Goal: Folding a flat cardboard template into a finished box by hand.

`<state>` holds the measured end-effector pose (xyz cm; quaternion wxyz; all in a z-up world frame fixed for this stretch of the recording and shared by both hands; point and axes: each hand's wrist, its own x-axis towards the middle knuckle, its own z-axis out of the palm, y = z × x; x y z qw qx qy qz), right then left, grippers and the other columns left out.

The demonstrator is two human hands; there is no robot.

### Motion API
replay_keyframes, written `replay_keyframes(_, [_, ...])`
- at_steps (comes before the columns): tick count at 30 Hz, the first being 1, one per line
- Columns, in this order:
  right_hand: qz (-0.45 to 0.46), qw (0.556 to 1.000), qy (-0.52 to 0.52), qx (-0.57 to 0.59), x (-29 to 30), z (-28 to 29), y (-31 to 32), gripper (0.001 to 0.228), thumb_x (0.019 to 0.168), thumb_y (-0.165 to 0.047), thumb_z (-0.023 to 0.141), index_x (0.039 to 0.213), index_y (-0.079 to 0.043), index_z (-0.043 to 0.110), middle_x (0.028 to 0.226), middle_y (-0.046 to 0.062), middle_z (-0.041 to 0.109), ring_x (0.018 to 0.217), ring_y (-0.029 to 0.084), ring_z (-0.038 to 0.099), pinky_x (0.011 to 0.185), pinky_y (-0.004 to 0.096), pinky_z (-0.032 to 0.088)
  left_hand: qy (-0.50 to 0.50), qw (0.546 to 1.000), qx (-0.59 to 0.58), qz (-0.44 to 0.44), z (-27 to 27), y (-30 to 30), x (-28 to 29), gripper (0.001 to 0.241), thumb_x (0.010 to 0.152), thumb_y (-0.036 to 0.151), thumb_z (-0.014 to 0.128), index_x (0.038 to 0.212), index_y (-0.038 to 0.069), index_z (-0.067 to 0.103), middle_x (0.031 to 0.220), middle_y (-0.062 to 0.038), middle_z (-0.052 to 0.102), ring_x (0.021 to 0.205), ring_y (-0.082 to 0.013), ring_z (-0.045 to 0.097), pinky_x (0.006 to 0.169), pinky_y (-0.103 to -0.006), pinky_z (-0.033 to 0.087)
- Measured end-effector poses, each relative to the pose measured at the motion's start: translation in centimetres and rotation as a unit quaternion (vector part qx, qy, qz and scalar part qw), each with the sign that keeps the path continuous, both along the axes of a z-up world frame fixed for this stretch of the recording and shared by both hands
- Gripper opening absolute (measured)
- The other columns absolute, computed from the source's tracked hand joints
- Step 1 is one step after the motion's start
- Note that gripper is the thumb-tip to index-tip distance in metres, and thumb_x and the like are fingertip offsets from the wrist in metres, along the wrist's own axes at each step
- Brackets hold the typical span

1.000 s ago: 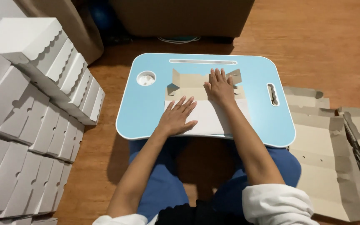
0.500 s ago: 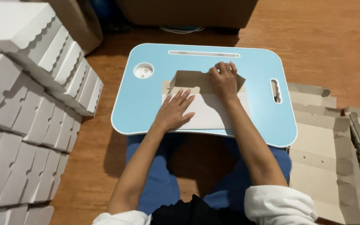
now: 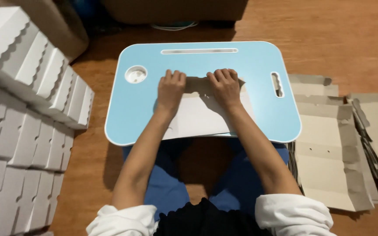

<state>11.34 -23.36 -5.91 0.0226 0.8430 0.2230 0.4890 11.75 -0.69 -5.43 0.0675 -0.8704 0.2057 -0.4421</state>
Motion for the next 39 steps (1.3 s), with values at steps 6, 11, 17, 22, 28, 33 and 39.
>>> replay_keyframes(6, [-0.085, 0.996, 0.004, 0.012, -0.5, -0.3, -2.8, 0.013, 0.094, -0.013, 0.07, 0.095, -0.021, 0.06, 0.08, -0.006, 0.056, 0.082, 0.013, 0.063, 0.08, 0.03, 0.045, 0.102, 0.994, 0.001, -0.047, 2.0, 1.5, -2.2, 0.031, 0.076, 0.0, 0.081, 0.101, 0.012, 0.067, 0.092, -0.004, 0.065, 0.089, -0.0206, 0.065, 0.073, -0.0317, 0.06])
replay_keyframes(11, [-0.101, 0.995, -0.002, -0.007, -1.3, -0.3, -3.7, 0.017, 0.093, -0.014, 0.071, 0.089, -0.022, 0.057, 0.078, -0.006, 0.051, 0.078, 0.014, 0.059, 0.076, 0.03, 0.044, 0.195, 0.976, -0.069, -0.071, 5.8, 2.4, -4.1, 0.041, 0.078, -0.009, 0.077, 0.113, 0.007, 0.065, 0.097, -0.008, 0.063, 0.095, -0.0237, 0.065, 0.08, -0.0337, 0.061])
replay_keyframes(17, [-0.115, 0.993, -0.001, -0.014, -1.0, -1.1, -3.9, 0.018, 0.094, -0.018, 0.071, 0.087, -0.024, 0.056, 0.077, -0.007, 0.049, 0.078, 0.012, 0.057, 0.076, 0.031, 0.043, 0.326, 0.936, -0.093, -0.096, 6.6, 4.2, -3.2, 0.048, 0.076, -0.017, 0.073, 0.116, 0.009, 0.065, 0.102, -0.012, 0.069, 0.101, -0.0309, 0.07, 0.089, -0.0432, 0.061])
replay_keyframes(22, [-0.115, 0.993, 0.01, -0.007, -0.7, -1.3, -4.0, 0.015, 0.098, -0.018, 0.067, 0.089, -0.024, 0.056, 0.078, -0.008, 0.049, 0.079, 0.013, 0.058, 0.076, 0.03, 0.042, 0.442, 0.872, -0.17, -0.125, 8.1, 4.6, -1.7, 0.067, 0.073, -0.024, 0.066, 0.129, 0.014, 0.061, 0.125, -0.017, 0.067, 0.117, -0.0439, 0.064, 0.096, -0.0607, 0.055])
replay_keyframes(28, [-0.112, 0.992, 0.061, 0.016, -1.2, -0.6, -3.4, 0.009, 0.103, -0.016, 0.059, 0.098, -0.023, 0.056, 0.081, -0.005, 0.051, 0.08, 0.013, 0.058, 0.078, 0.031, 0.042, 0.528, 0.829, -0.139, -0.118, 10.7, 4.6, -2.8, 0.077, 0.073, -0.019, 0.072, 0.141, 0.012, 0.055, 0.132, -0.024, 0.065, 0.126, -0.0466, 0.057, 0.103, -0.0638, 0.048])
replay_keyframes(33, [-0.102, 0.992, 0.076, 0.02, -1.2, -0.5, -3.5, 0.007, 0.106, -0.016, 0.053, 0.105, -0.023, 0.056, 0.081, -0.006, 0.052, 0.081, 0.013, 0.059, 0.08, 0.031, 0.042, 0.511, 0.854, -0.046, -0.089, 11.3, 4.3, -3.5, 0.088, 0.073, -0.025, 0.065, 0.15, 0.014, 0.047, 0.127, -0.023, 0.068, 0.123, -0.0422, 0.062, 0.102, -0.0601, 0.051])
replay_keyframes(39, [-0.103, 0.991, 0.081, 0.024, -1.1, -0.8, -3.8, 0.01, 0.105, -0.014, 0.054, 0.1, -0.023, 0.054, 0.081, -0.007, 0.05, 0.081, 0.012, 0.058, 0.078, 0.029, 0.041, 0.53, 0.843, -0.011, -0.091, 12.7, 5.0, -1.8, 0.098, 0.067, -0.025, 0.068, 0.153, 0.017, 0.045, 0.127, -0.022, 0.069, 0.119, -0.0444, 0.064, 0.096, -0.0578, 0.055])
